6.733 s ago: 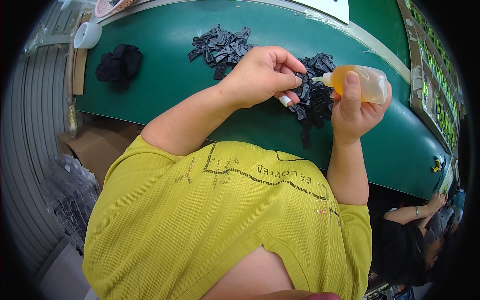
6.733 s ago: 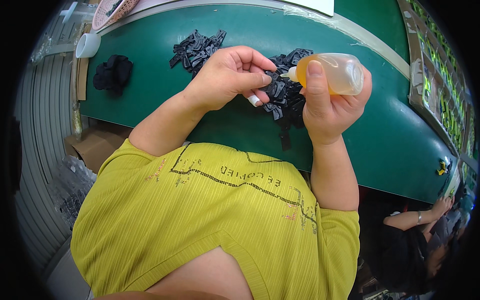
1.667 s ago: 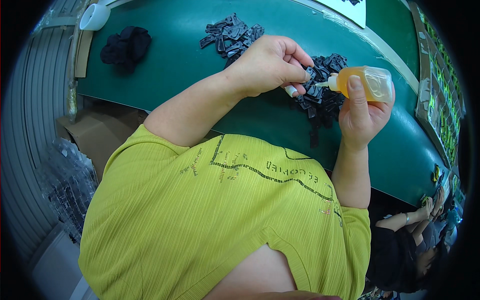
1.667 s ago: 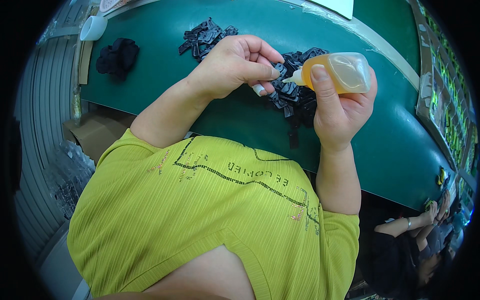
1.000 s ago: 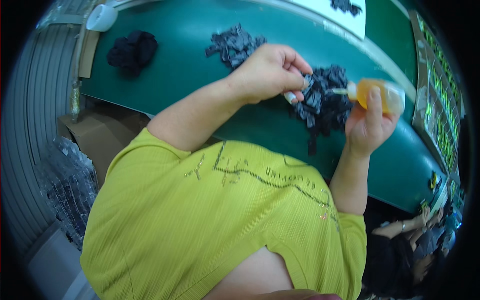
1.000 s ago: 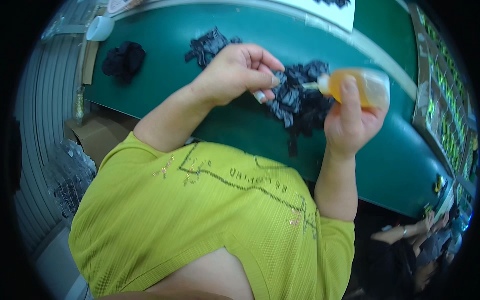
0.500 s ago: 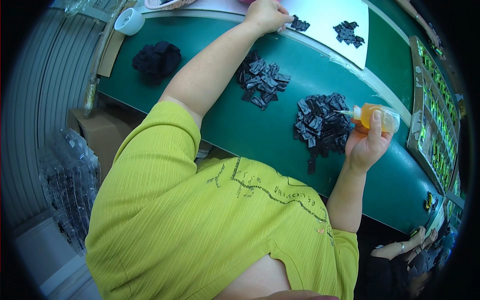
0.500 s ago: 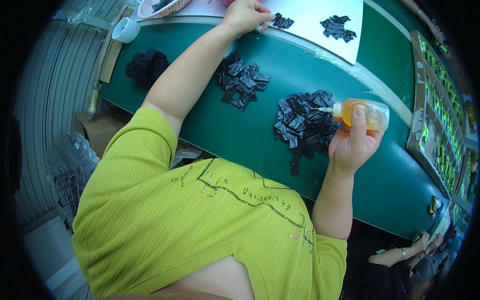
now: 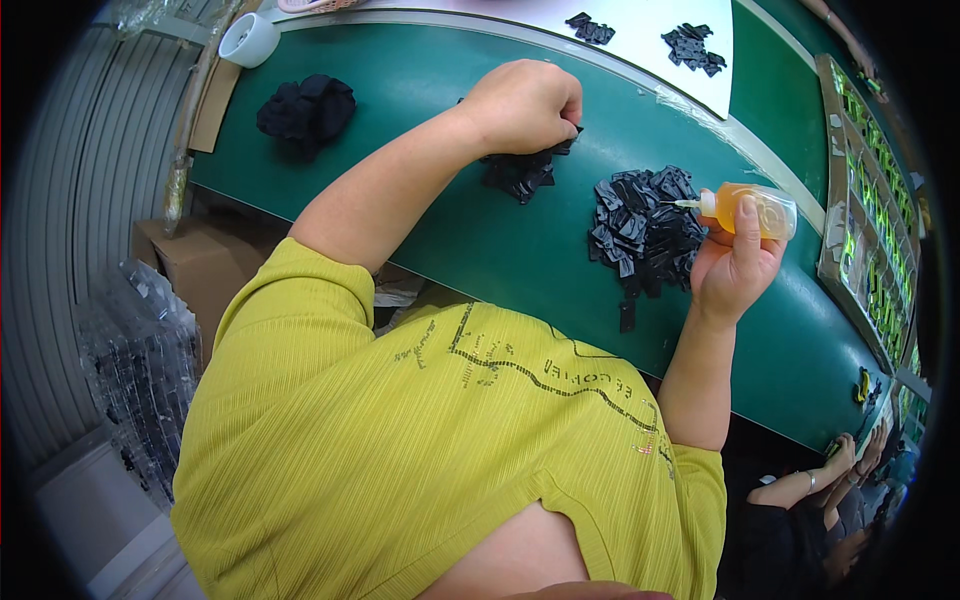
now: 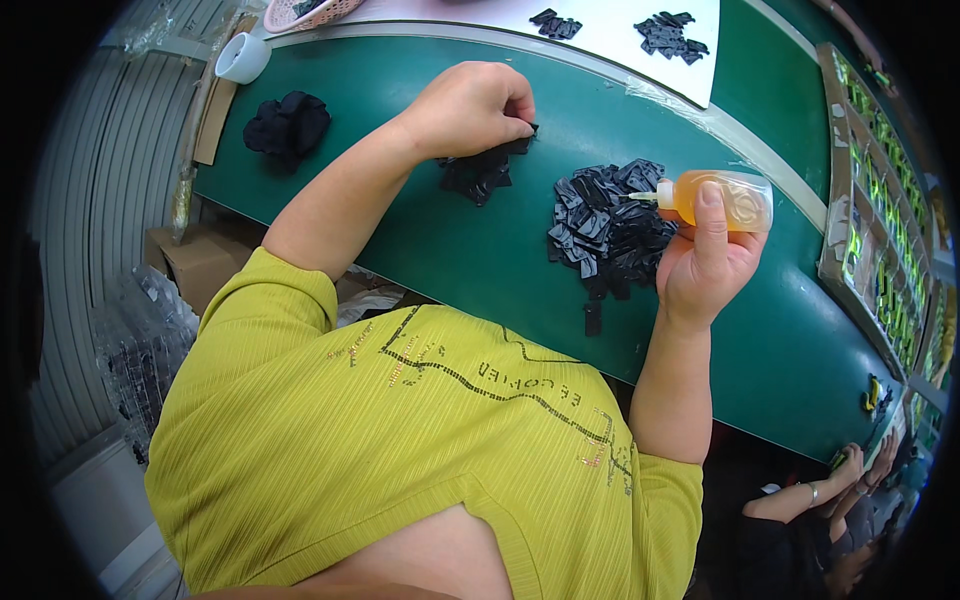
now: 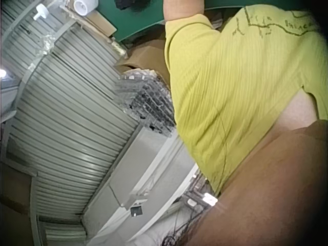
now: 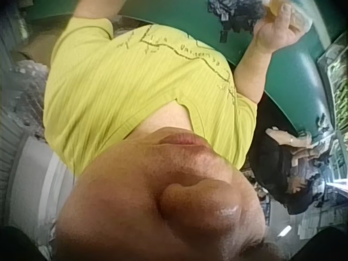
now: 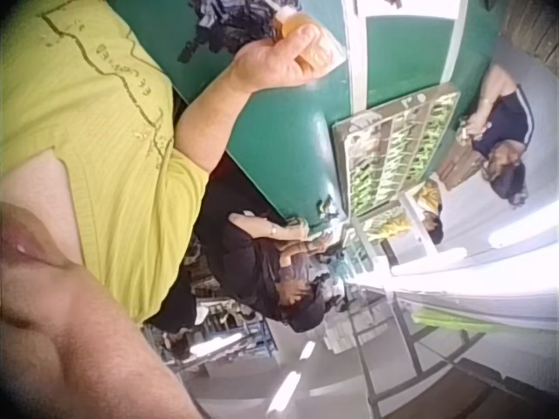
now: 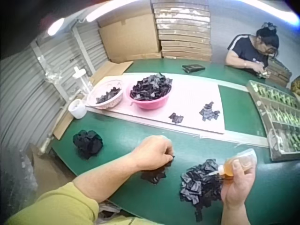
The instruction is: Gluing small black plastic components together at a factory workbench.
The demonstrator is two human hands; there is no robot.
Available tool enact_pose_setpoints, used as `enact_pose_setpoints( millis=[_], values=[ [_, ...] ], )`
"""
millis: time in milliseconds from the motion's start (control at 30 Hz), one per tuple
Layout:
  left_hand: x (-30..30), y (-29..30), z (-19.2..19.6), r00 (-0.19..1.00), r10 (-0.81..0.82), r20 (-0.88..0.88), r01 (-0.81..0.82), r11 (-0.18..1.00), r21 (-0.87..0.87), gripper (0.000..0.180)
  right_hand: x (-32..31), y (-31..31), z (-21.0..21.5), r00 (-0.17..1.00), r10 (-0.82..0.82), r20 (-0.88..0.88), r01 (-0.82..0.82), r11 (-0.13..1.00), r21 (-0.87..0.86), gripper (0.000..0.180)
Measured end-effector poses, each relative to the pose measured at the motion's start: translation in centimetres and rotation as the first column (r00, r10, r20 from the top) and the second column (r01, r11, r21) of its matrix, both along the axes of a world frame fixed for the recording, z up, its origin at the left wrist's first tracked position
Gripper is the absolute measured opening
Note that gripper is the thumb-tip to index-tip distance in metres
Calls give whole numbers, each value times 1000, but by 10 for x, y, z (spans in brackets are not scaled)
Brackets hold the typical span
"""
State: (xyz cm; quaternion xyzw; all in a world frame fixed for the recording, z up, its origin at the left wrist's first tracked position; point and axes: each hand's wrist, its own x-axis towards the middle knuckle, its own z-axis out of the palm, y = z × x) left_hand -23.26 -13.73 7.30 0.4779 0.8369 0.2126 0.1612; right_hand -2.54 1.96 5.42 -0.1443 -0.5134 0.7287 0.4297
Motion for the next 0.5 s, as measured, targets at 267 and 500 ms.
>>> enact_pose_setpoints(
  millis=[267, 500],
  values=[
    [34, -6, 14, 531, -2, 847, -229, 963, 145, 15, 0, -1, 1, 1000, -3, 8, 3, 999, -50, 21],
    [57, 3, -6, 213, -97, 972, -217, 966, 143, 16, -2, -4, 1, 999, -15, -30, 15, 1000, -3, 20]
  ],
)
